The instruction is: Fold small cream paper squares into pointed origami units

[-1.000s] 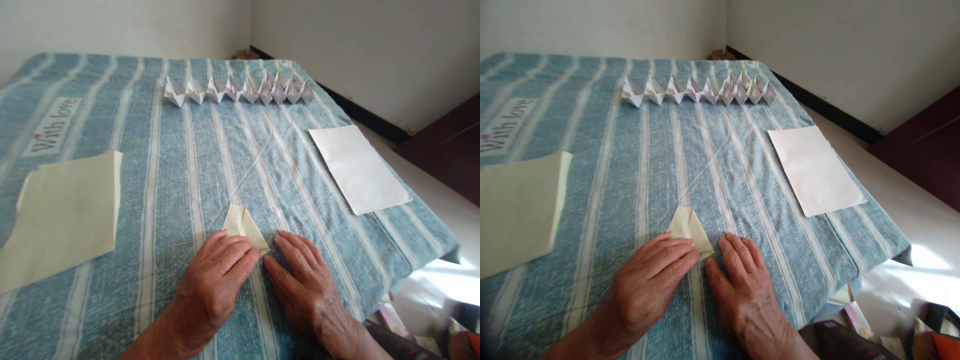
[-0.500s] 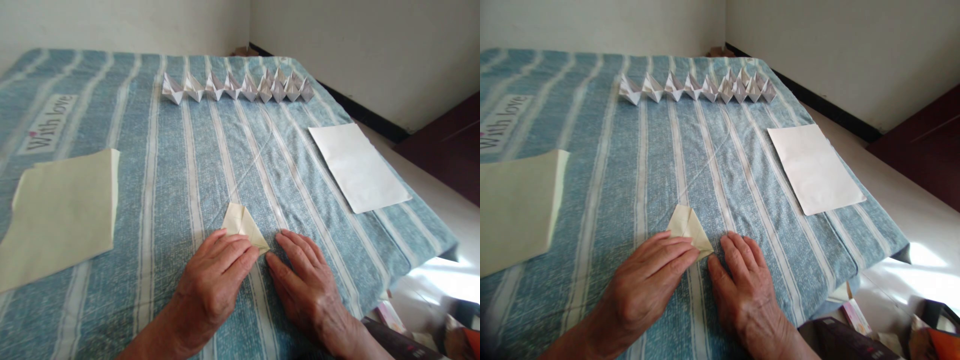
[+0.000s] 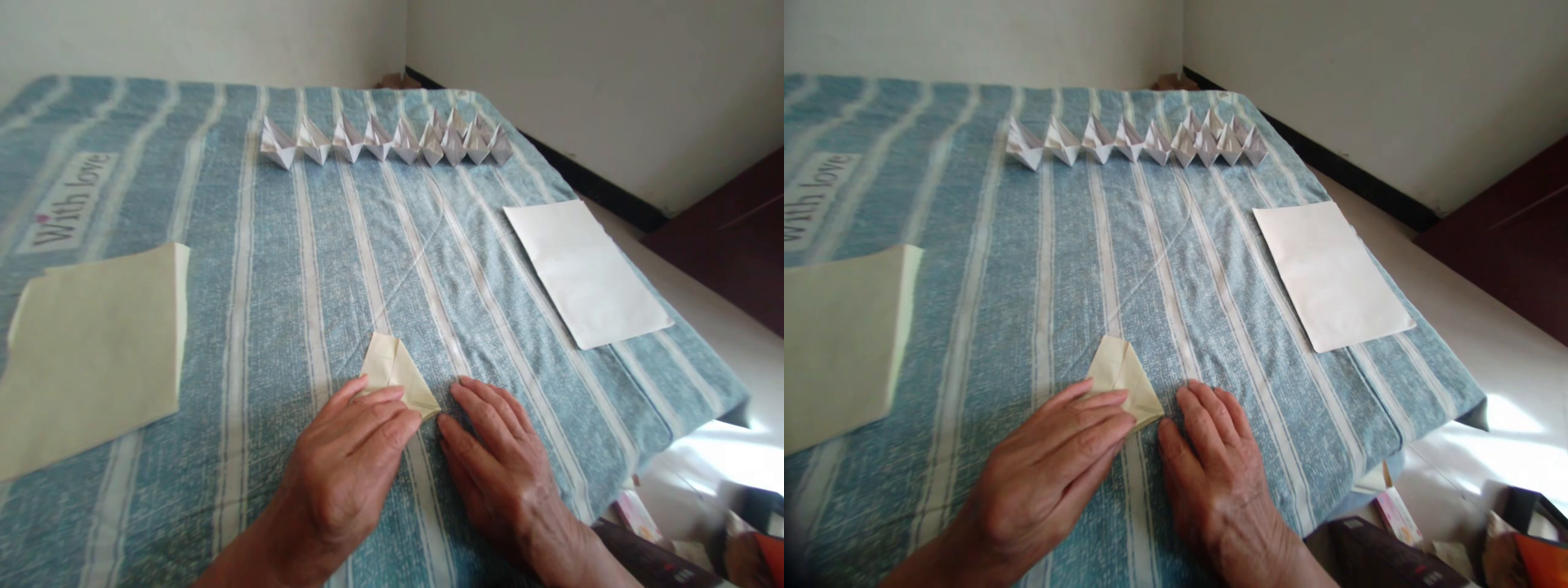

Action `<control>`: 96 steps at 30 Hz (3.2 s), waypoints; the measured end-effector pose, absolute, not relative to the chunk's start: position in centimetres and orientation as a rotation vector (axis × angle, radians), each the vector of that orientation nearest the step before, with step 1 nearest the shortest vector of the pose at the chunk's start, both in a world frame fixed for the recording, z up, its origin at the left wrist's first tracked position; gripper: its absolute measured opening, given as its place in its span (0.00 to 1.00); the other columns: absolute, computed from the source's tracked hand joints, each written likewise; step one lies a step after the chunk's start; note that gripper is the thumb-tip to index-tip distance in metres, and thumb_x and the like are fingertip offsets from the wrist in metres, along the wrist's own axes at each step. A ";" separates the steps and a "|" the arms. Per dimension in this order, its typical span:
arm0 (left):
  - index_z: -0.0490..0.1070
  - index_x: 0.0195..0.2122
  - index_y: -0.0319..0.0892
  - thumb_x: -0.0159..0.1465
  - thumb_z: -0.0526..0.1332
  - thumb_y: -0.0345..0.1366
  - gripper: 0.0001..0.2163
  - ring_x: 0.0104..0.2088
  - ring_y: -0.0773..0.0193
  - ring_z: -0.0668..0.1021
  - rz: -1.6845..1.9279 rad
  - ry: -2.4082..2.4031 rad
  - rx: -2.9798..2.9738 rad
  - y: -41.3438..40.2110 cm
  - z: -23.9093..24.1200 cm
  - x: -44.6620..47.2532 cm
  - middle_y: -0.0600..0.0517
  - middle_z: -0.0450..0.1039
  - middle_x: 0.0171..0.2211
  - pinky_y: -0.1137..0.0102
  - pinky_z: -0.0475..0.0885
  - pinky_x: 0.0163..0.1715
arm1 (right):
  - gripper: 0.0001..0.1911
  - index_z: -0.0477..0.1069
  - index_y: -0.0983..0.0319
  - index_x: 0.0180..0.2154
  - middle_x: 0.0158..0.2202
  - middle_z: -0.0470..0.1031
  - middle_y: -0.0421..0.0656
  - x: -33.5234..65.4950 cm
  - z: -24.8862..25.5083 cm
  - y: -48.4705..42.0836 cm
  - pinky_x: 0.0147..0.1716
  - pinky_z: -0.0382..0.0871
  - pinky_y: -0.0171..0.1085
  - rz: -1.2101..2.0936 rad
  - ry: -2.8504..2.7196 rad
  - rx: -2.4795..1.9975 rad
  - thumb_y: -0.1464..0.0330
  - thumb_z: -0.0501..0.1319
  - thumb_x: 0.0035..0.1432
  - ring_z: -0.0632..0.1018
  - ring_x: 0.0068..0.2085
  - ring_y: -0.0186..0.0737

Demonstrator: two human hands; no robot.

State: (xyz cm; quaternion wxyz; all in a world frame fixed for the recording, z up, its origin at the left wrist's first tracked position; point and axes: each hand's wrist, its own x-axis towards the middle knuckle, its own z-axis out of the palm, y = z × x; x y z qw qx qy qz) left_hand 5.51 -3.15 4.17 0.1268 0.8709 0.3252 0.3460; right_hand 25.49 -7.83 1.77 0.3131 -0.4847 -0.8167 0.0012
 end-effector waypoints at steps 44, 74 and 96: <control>0.71 0.46 0.40 0.64 0.58 0.23 0.11 0.41 0.61 0.82 1.119 1.050 2.496 -3.1 3.7 5.9 0.50 0.81 0.39 0.59 0.76 0.50 | 0.16 0.72 0.66 0.47 0.51 0.73 0.55 25.5 1.5 -8.0 0.52 0.70 0.57 -0.044 -2.214 -1.307 0.78 0.52 0.61 0.71 0.57 0.54; 0.74 0.38 0.35 0.63 0.58 0.20 0.08 0.41 0.60 0.81 1.065 1.025 2.509 -3.0 4.1 5.8 0.47 0.78 0.34 0.58 0.76 0.50 | 0.16 0.72 0.67 0.48 0.52 0.70 0.56 25.5 1.7 -8.0 0.53 0.68 0.58 -0.011 -2.245 -1.293 0.78 0.50 0.64 0.69 0.58 0.56; 0.74 0.34 0.36 0.63 0.58 0.22 0.07 0.40 0.58 0.79 0.999 1.036 2.483 -3.0 4.1 6.1 0.48 0.74 0.31 0.58 0.76 0.48 | 0.16 0.72 0.67 0.47 0.52 0.71 0.55 25.6 1.6 -8.2 0.52 0.69 0.57 -0.031 -2.239 -1.304 0.78 0.50 0.63 0.70 0.58 0.56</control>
